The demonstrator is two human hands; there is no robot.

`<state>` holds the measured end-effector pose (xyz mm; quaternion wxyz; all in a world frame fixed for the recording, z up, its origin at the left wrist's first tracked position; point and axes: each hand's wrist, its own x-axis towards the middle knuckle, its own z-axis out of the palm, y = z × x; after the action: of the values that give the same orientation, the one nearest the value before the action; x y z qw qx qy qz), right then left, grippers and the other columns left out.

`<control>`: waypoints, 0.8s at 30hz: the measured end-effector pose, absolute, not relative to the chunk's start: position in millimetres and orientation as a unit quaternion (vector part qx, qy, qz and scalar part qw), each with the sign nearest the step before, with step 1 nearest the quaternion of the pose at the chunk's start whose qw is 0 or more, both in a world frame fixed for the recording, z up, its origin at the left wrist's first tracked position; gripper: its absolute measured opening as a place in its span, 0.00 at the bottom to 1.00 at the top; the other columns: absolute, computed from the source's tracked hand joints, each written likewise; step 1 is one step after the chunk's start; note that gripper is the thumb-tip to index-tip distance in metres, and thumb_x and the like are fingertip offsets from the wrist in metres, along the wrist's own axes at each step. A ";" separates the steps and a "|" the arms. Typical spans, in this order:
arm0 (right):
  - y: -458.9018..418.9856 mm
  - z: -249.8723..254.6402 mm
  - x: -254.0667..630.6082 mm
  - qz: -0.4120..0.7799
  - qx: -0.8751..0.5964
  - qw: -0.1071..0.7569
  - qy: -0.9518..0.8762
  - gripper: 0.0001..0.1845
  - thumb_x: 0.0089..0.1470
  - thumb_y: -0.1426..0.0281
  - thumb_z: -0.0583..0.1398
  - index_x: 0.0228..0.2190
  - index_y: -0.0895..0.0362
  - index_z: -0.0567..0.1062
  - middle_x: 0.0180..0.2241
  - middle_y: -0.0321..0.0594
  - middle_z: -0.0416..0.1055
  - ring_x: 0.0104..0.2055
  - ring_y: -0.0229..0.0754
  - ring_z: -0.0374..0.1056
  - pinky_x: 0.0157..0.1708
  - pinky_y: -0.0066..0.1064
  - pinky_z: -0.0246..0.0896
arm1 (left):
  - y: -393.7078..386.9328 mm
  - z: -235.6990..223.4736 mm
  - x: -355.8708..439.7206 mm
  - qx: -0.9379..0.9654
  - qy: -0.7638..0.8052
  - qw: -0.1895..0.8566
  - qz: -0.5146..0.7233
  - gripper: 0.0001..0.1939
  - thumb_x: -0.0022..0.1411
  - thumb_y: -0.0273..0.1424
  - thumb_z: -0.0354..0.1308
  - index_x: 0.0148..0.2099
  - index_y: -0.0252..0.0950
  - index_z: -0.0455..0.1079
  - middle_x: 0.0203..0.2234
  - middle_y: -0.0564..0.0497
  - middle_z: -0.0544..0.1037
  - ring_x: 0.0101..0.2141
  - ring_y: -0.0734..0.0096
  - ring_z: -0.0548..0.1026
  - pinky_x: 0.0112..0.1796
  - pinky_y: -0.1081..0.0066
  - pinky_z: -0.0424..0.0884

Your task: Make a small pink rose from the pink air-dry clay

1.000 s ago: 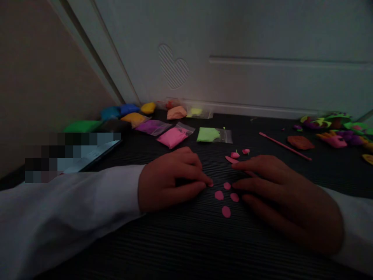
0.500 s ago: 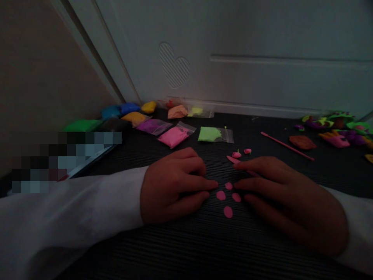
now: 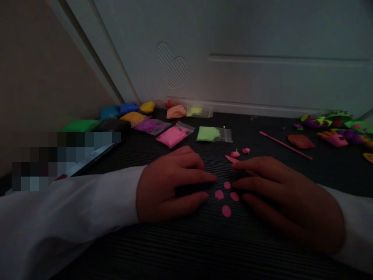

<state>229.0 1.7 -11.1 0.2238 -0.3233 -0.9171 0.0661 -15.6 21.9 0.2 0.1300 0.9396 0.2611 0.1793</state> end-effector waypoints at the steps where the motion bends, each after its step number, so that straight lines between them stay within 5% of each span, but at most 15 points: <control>1: 1.8 -11.0 229.0 0.066 -0.321 0.223 -0.918 0.13 0.51 0.74 0.53 0.38 0.55 0.72 0.47 0.43 0.65 0.49 0.43 0.59 0.45 0.41 0.58 | 22.0 -0.1 -15.5 0.941 0.260 0.128 0.177 0.15 0.57 0.31 0.52 0.47 0.34 0.69 0.33 0.47 0.69 0.34 0.69 0.64 0.35 0.67 0.61; 24: 2.3 -11.9 230.3 0.077 -0.323 0.212 -0.919 0.12 0.51 0.76 0.53 0.38 0.56 0.71 0.48 0.43 0.63 0.50 0.43 0.58 0.46 0.40 0.58 | 22.6 -4.0 -16.4 0.925 0.267 0.165 0.216 0.15 0.57 0.23 0.49 0.47 0.32 0.69 0.34 0.47 0.69 0.36 0.71 0.65 0.37 0.70 0.63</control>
<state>230.3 2.3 -11.9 0.2121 -0.3232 -0.9190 0.0768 -16.4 22.6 -4.0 0.1648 0.9245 0.2675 0.2157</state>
